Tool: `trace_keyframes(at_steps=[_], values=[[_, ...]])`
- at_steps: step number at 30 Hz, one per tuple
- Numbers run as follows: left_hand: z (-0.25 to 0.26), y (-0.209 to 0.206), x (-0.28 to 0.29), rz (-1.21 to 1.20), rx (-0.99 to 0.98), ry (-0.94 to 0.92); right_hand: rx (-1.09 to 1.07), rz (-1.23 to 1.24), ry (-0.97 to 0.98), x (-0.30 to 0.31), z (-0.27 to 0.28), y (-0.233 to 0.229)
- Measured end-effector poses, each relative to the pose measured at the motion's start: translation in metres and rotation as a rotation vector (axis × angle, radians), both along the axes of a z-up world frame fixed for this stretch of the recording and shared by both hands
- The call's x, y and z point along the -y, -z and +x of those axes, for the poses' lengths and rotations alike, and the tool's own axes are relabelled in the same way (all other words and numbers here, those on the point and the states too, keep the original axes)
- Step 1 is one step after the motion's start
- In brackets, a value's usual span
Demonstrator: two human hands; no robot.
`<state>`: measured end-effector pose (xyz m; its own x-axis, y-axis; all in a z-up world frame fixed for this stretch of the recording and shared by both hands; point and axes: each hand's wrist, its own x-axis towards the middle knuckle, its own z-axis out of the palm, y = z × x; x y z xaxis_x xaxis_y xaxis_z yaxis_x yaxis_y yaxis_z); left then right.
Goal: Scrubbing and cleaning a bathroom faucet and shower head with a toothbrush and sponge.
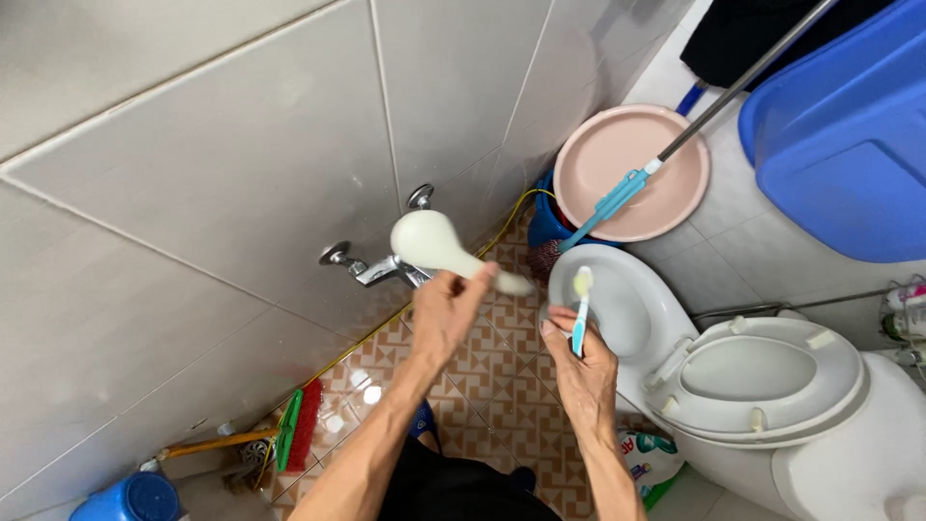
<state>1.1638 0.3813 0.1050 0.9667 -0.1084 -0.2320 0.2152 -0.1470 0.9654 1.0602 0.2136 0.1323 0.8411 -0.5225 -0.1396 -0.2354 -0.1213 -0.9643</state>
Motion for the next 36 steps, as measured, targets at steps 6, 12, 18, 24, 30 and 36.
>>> trace_keyframes(at_steps=[6, 12, 18, 24, 30, 36], values=[[-0.035, -0.025, 0.026, 0.270, 0.416, 0.295, -0.287, 0.007, -0.352, 0.013, 0.007, 0.039], [-0.029, -0.013, 0.003, 0.140, 0.137, -0.155, -0.135, -0.029, -0.031, -0.006, 0.002, 0.023], [-0.001, 0.052, -0.016, -0.235, -0.248, -0.330, -0.084, -0.052, -0.013, -0.002, 0.002, 0.018], [0.033, 0.073, -0.016, -0.535, -0.388, -0.367, -0.195, -0.032, -0.157, -0.023, 0.004, 0.006], [0.034, 0.071, -0.023, -0.622, -0.408, -0.361, -0.280, -0.076, -0.201, -0.038, -0.003, 0.018], [0.030, 0.077, -0.022, -0.589, -0.371, -0.353, -0.190, -0.096, -0.262, -0.035, -0.003, 0.043]])
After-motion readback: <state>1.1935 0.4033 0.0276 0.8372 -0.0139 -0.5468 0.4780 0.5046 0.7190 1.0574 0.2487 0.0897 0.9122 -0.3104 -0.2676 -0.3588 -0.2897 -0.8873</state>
